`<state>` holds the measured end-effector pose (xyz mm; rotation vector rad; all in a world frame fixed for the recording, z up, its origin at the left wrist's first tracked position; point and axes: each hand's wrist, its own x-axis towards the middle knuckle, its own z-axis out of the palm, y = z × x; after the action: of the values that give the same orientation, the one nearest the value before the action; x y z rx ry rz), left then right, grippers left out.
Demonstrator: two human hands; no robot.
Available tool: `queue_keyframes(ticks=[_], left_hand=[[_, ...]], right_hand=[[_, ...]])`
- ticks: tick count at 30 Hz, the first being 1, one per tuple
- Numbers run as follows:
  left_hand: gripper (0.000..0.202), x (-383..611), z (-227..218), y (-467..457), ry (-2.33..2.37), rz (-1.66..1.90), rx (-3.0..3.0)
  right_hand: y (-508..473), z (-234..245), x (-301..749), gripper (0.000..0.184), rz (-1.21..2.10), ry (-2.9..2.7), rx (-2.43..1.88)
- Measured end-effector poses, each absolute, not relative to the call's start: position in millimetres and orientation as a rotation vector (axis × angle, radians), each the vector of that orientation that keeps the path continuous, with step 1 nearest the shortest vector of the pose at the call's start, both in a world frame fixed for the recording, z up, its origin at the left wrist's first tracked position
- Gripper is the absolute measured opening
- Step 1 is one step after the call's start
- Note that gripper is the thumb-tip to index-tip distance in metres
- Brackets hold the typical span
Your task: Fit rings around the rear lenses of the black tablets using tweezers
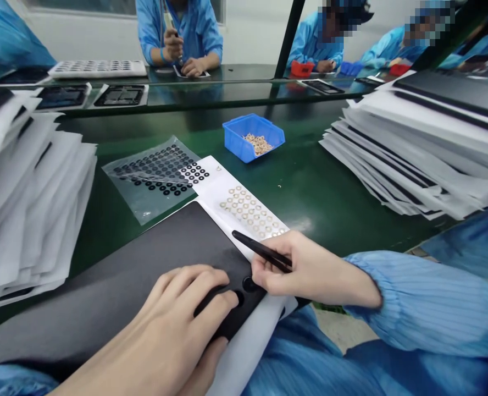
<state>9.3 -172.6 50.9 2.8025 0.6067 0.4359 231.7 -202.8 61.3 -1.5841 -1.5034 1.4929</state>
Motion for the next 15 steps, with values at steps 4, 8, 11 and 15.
queue_keyframes(ticks=[4,8,11,15], left_hand=[[0.024,11.0,52.9,-170.6,0.606,0.457,2.811],[0.024,11.6,52.3,-171.1,0.615,0.471,2.813],[0.024,12.0,52.8,-171.7,0.614,0.467,2.829],[0.024,12.8,53.3,-171.9,0.607,0.46,2.846]], right_hand=[[-202.3,57.1,229.6,0.002,1.454,-1.512,-1.6],[-204.2,58.4,228.6,0.003,1.413,-1.538,-1.638],[-203.3,61.7,228.0,0.003,1.416,-1.565,-1.689],[-201.8,63.6,226.6,0.004,1.341,-1.646,-1.747]])
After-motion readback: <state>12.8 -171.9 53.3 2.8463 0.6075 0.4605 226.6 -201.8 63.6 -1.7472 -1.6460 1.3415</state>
